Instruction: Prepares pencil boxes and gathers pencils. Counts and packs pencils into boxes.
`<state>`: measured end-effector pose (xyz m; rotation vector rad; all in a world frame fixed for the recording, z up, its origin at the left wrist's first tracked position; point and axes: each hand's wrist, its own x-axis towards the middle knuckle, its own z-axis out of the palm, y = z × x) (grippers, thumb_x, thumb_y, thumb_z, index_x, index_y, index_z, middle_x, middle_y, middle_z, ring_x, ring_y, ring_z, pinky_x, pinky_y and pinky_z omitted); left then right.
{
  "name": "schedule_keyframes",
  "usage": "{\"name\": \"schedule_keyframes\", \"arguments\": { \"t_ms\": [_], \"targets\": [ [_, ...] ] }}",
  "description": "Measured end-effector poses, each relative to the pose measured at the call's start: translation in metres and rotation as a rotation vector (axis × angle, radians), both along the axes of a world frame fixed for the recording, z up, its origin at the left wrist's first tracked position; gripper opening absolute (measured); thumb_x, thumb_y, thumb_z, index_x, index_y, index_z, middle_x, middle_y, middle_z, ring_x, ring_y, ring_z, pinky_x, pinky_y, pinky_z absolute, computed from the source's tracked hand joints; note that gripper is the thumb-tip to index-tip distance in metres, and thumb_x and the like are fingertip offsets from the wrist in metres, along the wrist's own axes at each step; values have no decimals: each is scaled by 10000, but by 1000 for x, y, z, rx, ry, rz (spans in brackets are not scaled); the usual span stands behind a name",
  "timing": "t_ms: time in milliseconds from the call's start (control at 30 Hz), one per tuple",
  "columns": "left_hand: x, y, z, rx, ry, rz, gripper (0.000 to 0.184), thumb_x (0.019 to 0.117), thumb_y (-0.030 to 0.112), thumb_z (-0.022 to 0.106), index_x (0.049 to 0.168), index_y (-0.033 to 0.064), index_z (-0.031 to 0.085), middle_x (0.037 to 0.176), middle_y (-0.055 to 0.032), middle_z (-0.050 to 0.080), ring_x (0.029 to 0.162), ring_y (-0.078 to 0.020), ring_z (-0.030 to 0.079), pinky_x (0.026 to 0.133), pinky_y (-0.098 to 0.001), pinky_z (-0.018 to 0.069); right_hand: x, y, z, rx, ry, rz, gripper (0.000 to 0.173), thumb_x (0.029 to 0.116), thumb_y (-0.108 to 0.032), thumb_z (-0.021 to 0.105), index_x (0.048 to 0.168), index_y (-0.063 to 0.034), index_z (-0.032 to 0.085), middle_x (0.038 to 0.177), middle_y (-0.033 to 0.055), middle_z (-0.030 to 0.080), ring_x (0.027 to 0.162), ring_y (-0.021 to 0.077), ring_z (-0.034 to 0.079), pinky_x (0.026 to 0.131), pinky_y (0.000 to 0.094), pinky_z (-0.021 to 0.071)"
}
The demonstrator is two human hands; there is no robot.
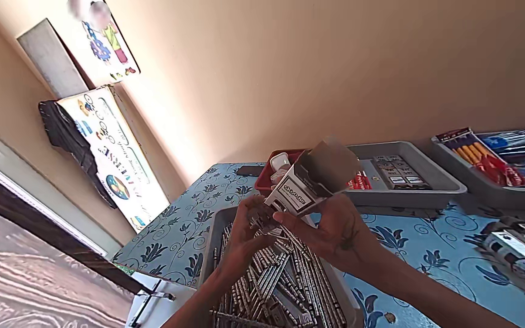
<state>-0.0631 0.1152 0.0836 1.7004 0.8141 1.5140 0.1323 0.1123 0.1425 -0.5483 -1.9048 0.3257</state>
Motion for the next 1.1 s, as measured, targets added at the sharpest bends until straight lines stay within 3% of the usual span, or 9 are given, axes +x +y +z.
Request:
{"name": "schedule_keyframes", "arguments": {
  "t_ms": [67,133,200,367,467,600,867,967,1100],
  "targets": [
    [-5,-2,3,-78,-321,-154,608,873,257,635,1407,75,409,1339,9,601,1264,-95,569,1020,-316,492,-5,-4,-4,123,35,-25,321,947,-205,671,1203,-12,651,1046,45,731,970,-11,688,831,151,573],
    [0,-13,17,-271,-611,-92,391,953,177,368,1303,81,514,1179,-15,692,1131,-113,657,942,-323,535,-9,-10,-7,225,45,-39,295,930,-170,677,1194,-38,672,1095,48,738,1017,12,682,860,163,561],
    [0,-19,23,-416,-575,-46,382,1104,245,197,1279,83,495,1102,9,676,1036,-83,661,894,-284,549,-13,-18,-10,294,11,-11,267,947,-144,656,1201,-63,671,1132,74,731,1041,74,691,846,203,569],
    [-2,-4,9,-636,-591,-174,609,1111,409,63,1288,78,542,1091,-70,729,1039,-188,715,900,-369,577,-21,-27,-16,446,-90,45,256,994,-117,567,1233,-62,642,1153,130,729,1014,185,715,767,242,575],
    [2,-12,19,-672,-664,-169,592,1117,406,113,1191,55,584,1004,-86,736,961,-181,733,870,-333,586,-23,-34,-17,462,-102,43,227,1032,-79,512,1223,-61,632,1147,133,722,991,184,708,765,219,560],
    [2,-22,22,-640,-608,-107,575,1117,399,114,1242,64,563,1013,-75,739,915,-147,737,778,-273,600,-27,-42,-17,492,-88,38,172,1058,-83,495,1158,-58,633,1094,138,712,949,191,706,755,231,563],
    [-12,-26,8,-533,-429,-62,432,1124,214,154,1149,85,565,933,34,690,870,4,668,779,-168,550,-29,-43,-17,378,-194,10,322,957,-104,610,1266,-13,599,1110,162,679,827,223,708,618,277,564],
    [-9,-37,22,-540,-388,193,371,1127,226,209,1008,133,547,787,64,641,734,-7,641,699,-182,552,-13,-36,-8,142,-487,-35,600,922,-164,718,1463,-10,509,1130,168,657,804,259,696,609,350,566],
    [-51,14,15,-711,-273,369,291,1112,244,368,1061,75,600,779,-20,639,613,-93,627,573,-221,545,0,-5,0,-311,-1166,77,341,1038,-142,585,1356,-18,573,1092,193,643,984,362,650,820,522,505]
  ]
}}
